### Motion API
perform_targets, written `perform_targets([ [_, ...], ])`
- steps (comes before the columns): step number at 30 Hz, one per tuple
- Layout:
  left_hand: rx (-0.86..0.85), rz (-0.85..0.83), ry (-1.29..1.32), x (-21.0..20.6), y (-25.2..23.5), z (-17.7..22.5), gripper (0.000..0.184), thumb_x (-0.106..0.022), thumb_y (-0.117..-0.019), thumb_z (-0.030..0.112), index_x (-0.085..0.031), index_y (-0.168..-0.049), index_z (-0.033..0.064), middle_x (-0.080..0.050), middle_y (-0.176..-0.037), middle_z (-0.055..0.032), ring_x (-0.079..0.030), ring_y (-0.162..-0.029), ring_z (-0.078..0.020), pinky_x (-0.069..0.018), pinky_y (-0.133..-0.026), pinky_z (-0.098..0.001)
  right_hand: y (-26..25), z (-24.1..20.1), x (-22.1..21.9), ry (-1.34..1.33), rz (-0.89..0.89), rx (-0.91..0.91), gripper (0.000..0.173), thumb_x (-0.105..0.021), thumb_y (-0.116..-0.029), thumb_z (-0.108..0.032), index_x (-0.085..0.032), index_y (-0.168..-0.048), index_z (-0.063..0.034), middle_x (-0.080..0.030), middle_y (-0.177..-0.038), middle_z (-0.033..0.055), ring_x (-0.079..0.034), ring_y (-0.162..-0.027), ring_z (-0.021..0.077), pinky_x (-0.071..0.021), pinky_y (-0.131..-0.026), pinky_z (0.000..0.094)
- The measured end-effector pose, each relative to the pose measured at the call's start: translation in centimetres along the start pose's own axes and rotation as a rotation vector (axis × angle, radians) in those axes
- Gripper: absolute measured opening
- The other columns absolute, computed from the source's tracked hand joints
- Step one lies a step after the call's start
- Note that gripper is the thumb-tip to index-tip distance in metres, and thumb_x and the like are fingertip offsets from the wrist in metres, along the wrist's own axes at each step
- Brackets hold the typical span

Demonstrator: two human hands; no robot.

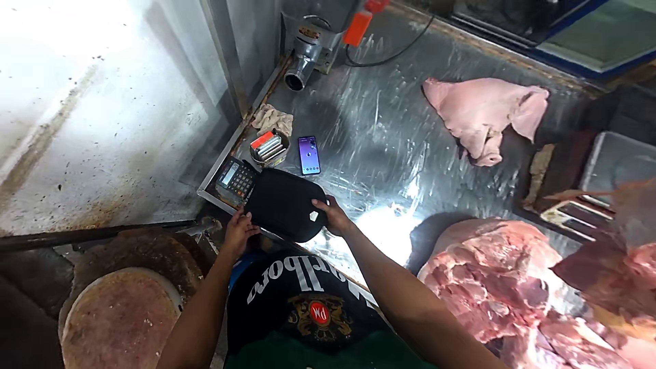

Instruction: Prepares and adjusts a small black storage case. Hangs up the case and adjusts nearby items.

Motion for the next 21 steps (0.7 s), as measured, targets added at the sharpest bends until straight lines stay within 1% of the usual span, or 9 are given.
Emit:
perform_targets([
  [2, -0.092, -0.081, 0.016, -0.6, 2.5, 1.4, 0.041, -0.047, -0.1087, 0.016, -0.04, -0.147, 0.002, -0.062, -0.084, -0.0105, -0.068, -0.068, -0.023, -0.0626, -0.067, -0.0411, 2.1, -0.5, 0.1, -0.136, -0.106, 0.092, 0.096, -0.082, -0.0826, -0.034, -0.023, -0.154, -0.0117, -0.065, -0.124, 0.02, -0.07, -0.107, 0.0329, -0.0623, -0.086, 0.0514],
  [4, -0.207, -0.176, -0.021, -1.4, 5.1, 3.6, 0.041, -0.044, -0.1073, 0.013, -0.04, -0.147, 0.0028, -0.065, -0.085, -0.0105, -0.067, -0.068, -0.0222, -0.0623, -0.066, -0.0407, 4.7, -1.3, -0.3, -0.197, -0.244, 0.156, 0.096, -0.08, -0.0845, -0.038, -0.023, -0.158, -0.0131, -0.064, -0.131, 0.0177, -0.068, -0.115, 0.0305, -0.0596, -0.094, 0.051],
  [8, -0.308, -0.33, -0.361, -2.9, 8.7, 8.5, 0.06, -0.042, -0.109, 0.013, -0.019, -0.164, 0.0182, -0.066, -0.085, -0.0129, -0.069, -0.065, -0.0258, -0.0649, -0.063, -0.0437, 8.5, -2.8, -0.7, -0.312, -0.356, 0.229, 0.091, -0.081, -0.0827, -0.034, -0.028, -0.154, -0.0136, -0.066, -0.125, 0.0158, -0.069, -0.111, 0.0281, -0.0601, -0.092, 0.0498],
  [10, -0.319, -0.387, -0.526, -3.7, 9.5, 10.7, 0.053, -0.041, -0.1106, 0.017, -0.03, -0.162, 0.0181, -0.069, -0.085, -0.0128, -0.072, -0.068, -0.0258, -0.0658, -0.067, -0.044, 9.4, -3.6, -0.5, -0.367, -0.367, 0.271, 0.084, -0.082, -0.0812, -0.031, -0.034, -0.147, -0.0117, -0.069, -0.118, 0.0149, -0.071, -0.105, 0.0269, -0.0615, -0.089, 0.0485],
  [12, -0.373, -0.407, -0.64, -3.9, 10.2, 12.9, 0.044, -0.05, -0.108, 0.017, -0.048, -0.152, 0.012, -0.071, -0.094, -0.0108, -0.073, -0.074, -0.0219, -0.0661, -0.073, -0.0398, 10.5, -4.2, -0.1, -0.392, -0.411, 0.307, 0.078, -0.082, -0.0829, -0.03, -0.038, -0.144, -0.0103, -0.07, -0.116, 0.0146, -0.072, -0.103, 0.0263, -0.0616, -0.09, 0.0481],
  [14, -0.474, -0.392, -0.805, -4.0, 10.7, 14.8, 0.027, -0.06, -0.1036, 0.021, -0.067, -0.124, 0.0041, -0.073, -0.102, -0.0074, -0.074, -0.082, -0.0152, -0.0647, -0.078, -0.0337, 11.6, -5.0, 0.3, -0.352, -0.458, 0.351, 0.079, -0.082, -0.0836, -0.029, -0.037, -0.147, -0.011, -0.07, -0.118, 0.0133, -0.072, -0.104, 0.025, -0.0612, -0.091, 0.0469],
  [16, -0.591, -0.458, -1.002, -4.3, 11.3, 15.3, 0.026, -0.062, -0.1021, 0.028, -0.072, -0.103, 0.0047, -0.069, -0.112, -0.0056, -0.069, -0.098, -0.0102, -0.0599, -0.088, -0.0297, 13.0, -5.4, 0.6, -0.305, -0.513, 0.372, 0.08, -0.082, -0.084, -0.025, -0.036, -0.149, -0.0116, -0.07, -0.12, 0.0122, -0.071, -0.107, 0.0248, -0.0604, -0.093, 0.0471],
  [18, -0.629, -0.521, -1.063, -4.3, 12.3, 14.1, 0.029, -0.056, -0.1045, 0.031, -0.07, -0.104, 0.0047, -0.064, -0.122, -0.008, -0.062, -0.112, -0.0116, -0.0535, -0.097, -0.0313, 14.0, -5.1, 0.9, -0.292, -0.552, 0.372, 0.081, -0.081, -0.0847, -0.023, -0.035, -0.15, -0.0128, -0.069, -0.123, 0.0123, -0.07, -0.109, 0.0256, -0.0597, -0.094, 0.0482],
  [21, -0.52, -0.413, -0.96, -4.0, 14.1, 11.1, 0.029, -0.051, -0.107, 0.028, -0.066, -0.118, 0.0054, -0.067, -0.116, -0.0058, -0.068, -0.101, -0.0119, -0.0605, -0.089, -0.0334, 14.8, -3.8, 2.3, -0.293, -0.516, 0.377, 0.082, -0.08, -0.0852, -0.024, -0.034, -0.152, -0.0134, -0.068, -0.126, 0.0129, -0.069, -0.111, 0.0261, -0.0592, -0.095, 0.0484],
])
Point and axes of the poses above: each hand's wrist, its own y-axis away from the middle knuckle, its own x-axis out of the back of the hand, z = x × y, the point moved 6 cm from there along -y, towards the middle knuckle
